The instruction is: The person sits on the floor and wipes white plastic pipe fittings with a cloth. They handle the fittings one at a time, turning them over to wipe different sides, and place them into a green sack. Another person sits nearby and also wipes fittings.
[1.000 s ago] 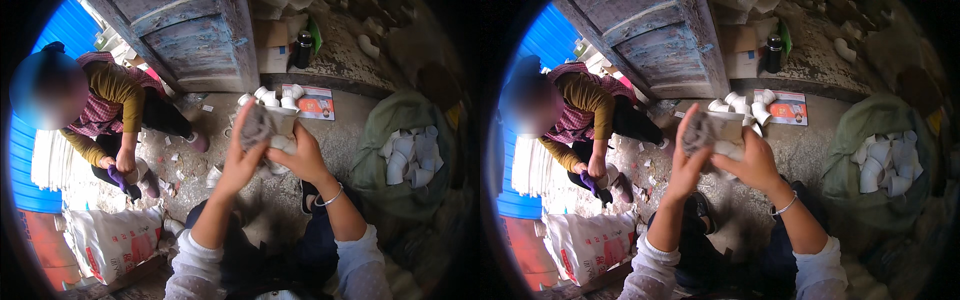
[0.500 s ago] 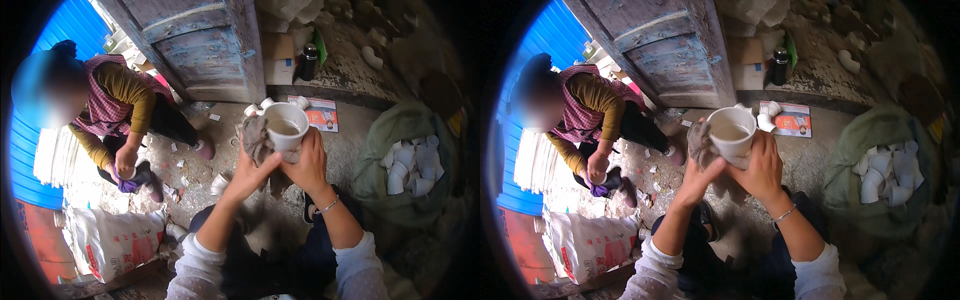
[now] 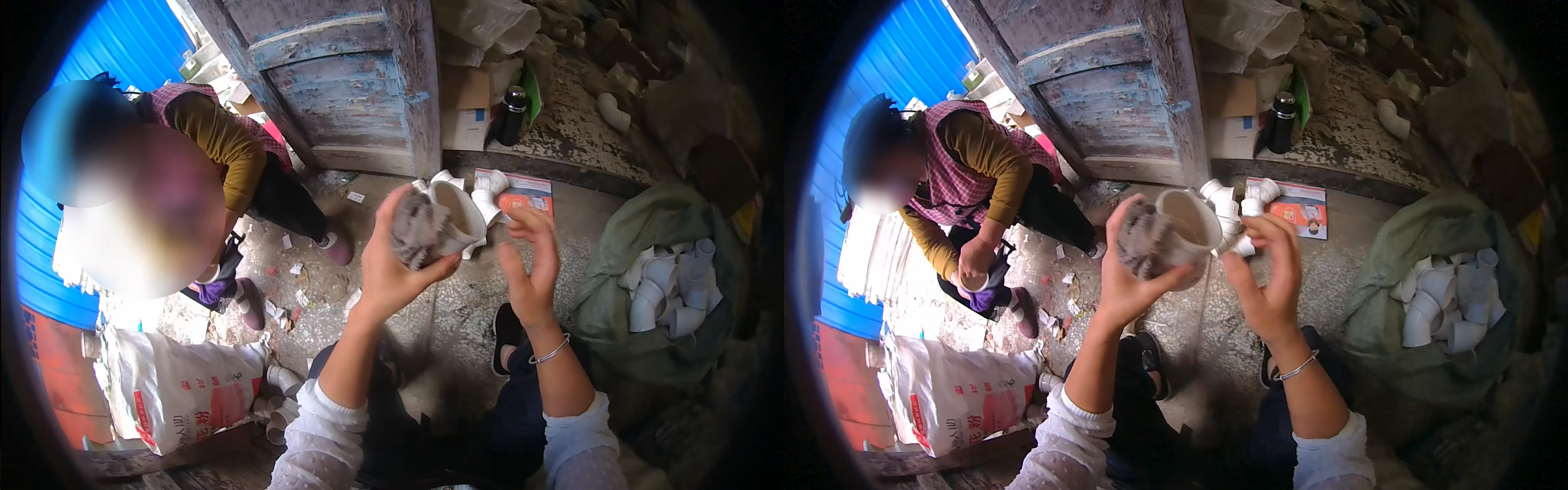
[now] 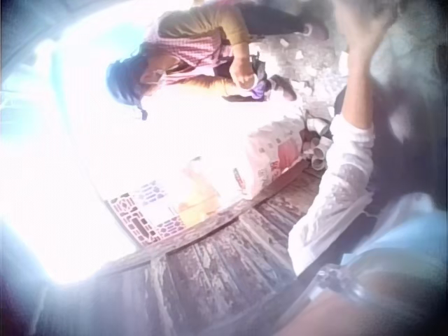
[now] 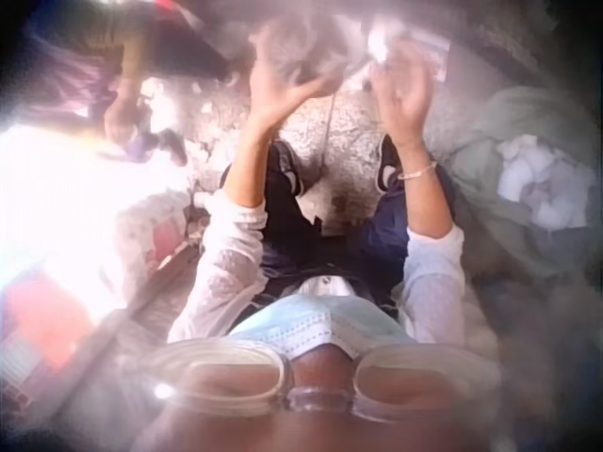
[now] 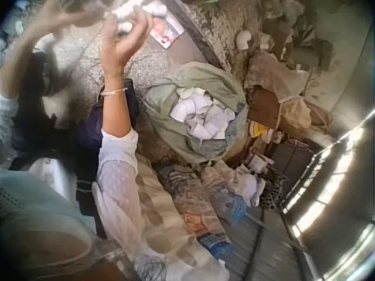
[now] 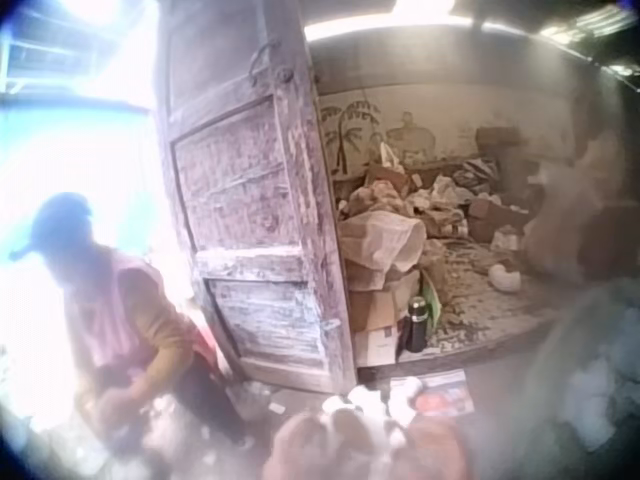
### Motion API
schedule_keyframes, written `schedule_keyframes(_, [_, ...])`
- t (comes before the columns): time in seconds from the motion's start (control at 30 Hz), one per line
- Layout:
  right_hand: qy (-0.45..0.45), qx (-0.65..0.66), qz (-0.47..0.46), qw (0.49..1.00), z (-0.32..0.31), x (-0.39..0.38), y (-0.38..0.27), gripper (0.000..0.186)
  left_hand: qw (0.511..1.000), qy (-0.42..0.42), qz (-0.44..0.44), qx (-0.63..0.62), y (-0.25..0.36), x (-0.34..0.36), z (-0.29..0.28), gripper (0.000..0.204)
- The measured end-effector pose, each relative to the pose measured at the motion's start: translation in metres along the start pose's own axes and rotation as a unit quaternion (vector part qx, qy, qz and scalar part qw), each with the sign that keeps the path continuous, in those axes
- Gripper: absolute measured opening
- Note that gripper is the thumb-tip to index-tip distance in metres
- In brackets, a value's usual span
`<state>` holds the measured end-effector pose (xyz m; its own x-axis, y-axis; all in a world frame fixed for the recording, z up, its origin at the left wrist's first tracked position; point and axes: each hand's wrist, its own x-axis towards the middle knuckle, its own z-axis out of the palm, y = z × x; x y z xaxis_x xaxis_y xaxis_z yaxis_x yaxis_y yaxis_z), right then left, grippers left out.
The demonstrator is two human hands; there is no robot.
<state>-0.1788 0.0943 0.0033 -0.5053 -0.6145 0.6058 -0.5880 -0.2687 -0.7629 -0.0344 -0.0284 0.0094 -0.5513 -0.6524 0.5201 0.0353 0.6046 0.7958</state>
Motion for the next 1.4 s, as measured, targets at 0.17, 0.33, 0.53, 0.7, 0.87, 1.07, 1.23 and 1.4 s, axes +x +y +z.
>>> schedule_keyframes(0.17, [-0.082,-0.007,0.073,0.994,0.007,0.0,0.005,0.023,0.966,-0.032,0.153,0.205,-0.001,-0.002,0.014,0.079])
schedule_keyframes(0.33, [-0.046,0.204,0.285,0.935,0.015,-0.004,0.035,0.037,0.977,-0.076,0.106,0.167,0.004,-0.006,0.031,0.074])
schedule_keyframes(0.53, [-0.013,0.355,0.425,0.833,0.0,0.005,0.021,0.034,0.926,0.149,-0.232,-0.258,-0.017,0.011,0.011,0.048])
schedule_keyframes(0.7, [0.033,0.428,0.427,0.796,-0.007,0.008,0.023,0.037,0.873,0.091,-0.227,-0.421,-0.014,0.007,-0.01,0.055])
schedule_keyframes(0.87, [0.082,0.396,0.395,0.825,0.001,0.005,0.019,0.034,0.962,-0.151,0.067,0.217,0.013,-0.012,0.017,0.052])
schedule_keyframes(1.07, [-0.001,0.202,0.264,0.943,0.015,-0.016,0.003,0.031,0.973,0.01,-0.217,-0.079,-0.015,-0.007,0.034,0.043])
schedule_keyframes(1.23, [0.117,0.269,0.331,0.897,0.028,-0.02,0.017,0.031,0.995,-0.04,-0.081,0.044,-0.025,-0.009,0.044,0.045])
schedule_keyframes(1.4, [0.182,0.328,0.347,0.859,0.015,-0.005,0.024,0.029,0.964,-0.073,0.113,0.231,0.015,-0.02,0.059,0.052])
